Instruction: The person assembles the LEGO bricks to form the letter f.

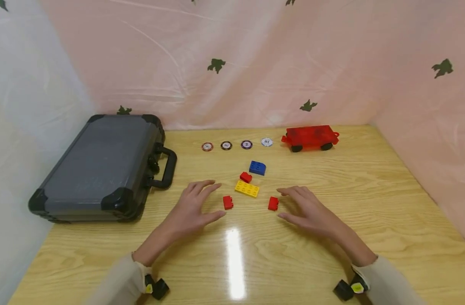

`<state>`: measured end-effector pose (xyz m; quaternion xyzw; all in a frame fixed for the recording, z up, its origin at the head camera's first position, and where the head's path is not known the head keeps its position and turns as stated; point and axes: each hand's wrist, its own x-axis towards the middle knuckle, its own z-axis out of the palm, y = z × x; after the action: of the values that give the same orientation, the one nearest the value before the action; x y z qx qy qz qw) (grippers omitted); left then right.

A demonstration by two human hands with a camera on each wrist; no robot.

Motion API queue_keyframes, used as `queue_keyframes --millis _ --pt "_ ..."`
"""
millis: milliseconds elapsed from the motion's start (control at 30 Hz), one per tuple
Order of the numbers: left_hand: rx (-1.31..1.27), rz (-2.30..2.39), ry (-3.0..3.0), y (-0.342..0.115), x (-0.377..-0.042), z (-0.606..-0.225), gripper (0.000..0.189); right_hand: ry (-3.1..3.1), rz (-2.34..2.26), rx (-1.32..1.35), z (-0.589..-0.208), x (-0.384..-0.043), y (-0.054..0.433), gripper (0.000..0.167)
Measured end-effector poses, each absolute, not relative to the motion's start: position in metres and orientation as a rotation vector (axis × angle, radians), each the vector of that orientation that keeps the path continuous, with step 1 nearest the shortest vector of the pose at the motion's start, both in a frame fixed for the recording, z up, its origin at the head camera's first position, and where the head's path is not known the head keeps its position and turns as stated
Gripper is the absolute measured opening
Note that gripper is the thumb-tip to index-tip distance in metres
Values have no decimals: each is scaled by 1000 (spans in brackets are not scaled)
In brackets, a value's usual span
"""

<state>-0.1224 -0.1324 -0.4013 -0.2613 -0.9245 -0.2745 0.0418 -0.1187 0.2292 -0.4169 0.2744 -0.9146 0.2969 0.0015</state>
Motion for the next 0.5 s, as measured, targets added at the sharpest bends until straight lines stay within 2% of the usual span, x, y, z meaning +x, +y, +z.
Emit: queue_keyframes --millis 300,500 --pt "-775 -927 -2859 -110 -134 -420 58 -2844 998 798 -431 -124 221 48" --pt "-721 -997 -2887 -108 -138 -427 53 -2826 963 797 -435 -125 218 46"
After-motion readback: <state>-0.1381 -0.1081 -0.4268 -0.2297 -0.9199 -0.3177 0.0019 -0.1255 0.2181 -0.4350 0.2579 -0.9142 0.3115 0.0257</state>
